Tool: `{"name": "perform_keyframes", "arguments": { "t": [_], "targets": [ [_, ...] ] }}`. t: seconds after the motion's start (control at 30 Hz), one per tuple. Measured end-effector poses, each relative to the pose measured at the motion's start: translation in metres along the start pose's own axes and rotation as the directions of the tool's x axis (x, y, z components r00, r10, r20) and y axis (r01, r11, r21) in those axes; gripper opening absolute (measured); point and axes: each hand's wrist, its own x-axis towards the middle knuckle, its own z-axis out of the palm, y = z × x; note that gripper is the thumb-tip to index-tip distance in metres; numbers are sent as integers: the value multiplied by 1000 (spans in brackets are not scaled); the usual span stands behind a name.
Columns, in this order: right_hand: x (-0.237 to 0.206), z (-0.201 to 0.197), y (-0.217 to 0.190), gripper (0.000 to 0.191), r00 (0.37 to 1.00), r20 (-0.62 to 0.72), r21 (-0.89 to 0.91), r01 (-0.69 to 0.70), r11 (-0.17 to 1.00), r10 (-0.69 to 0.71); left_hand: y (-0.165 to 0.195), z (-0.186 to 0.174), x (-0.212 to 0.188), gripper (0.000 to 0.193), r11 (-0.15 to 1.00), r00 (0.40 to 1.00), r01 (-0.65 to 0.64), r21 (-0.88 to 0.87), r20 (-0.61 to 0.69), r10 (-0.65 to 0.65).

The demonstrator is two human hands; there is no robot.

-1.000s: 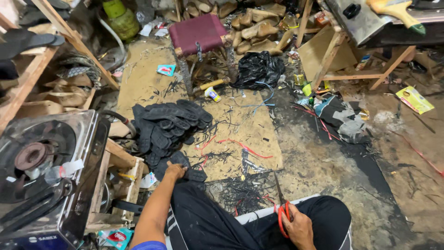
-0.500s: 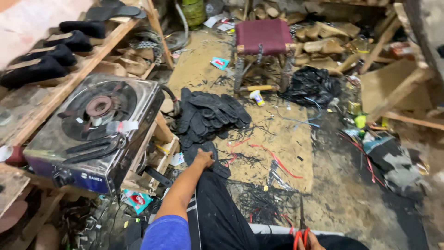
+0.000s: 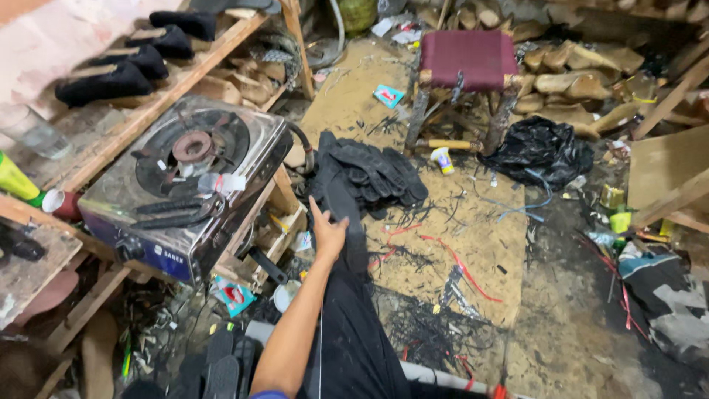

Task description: The person sits cross-legged and uses red-handled shears to trim the edges of black rubber shoe soles. They hold each sole in one hand and cut along the perimeter, occasionally rotating the sole to access different sides. Trimmed pieces fall to the floor, and the person continues trimming multiple soles in sequence.

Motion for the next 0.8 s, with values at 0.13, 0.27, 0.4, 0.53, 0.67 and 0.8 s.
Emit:
{"name": "perform_keyframes", "arguments": {
  "t": [0.13, 0.27, 0.4, 0.53, 0.67, 0.8],
  "targets": [
    [-10, 7, 25, 24, 996, 65, 461, 26, 887, -63, 22, -31, -44, 57, 860, 915, 315, -402, 370, -162],
    [-56, 8, 73, 22, 923, 201, 874, -18, 486, -328, 58, -48, -116, 43, 766, 837, 393, -509, 543, -68],
    [-134, -8, 95, 23, 832, 71, 726, 336, 600, -551, 82, -56, -172, 39, 744, 807, 384, -547, 590, 17],
    [-195, -33, 63, 37, 711, -97, 335, 682, 650, -696, 89, -57, -198, 46, 784, 800, 317, -534, 594, 82],
    [-239, -56, 37, 56, 624, -173, 105, 781, 616, -762, 85, -62, -216, 47, 699, 784, 402, -591, 617, 71],
    [-258, -70, 24, 51, 651, -146, -46, 748, 662, -745, 80, -66, -228, 49, 600, 752, 503, -622, 657, 50]
  ]
}}
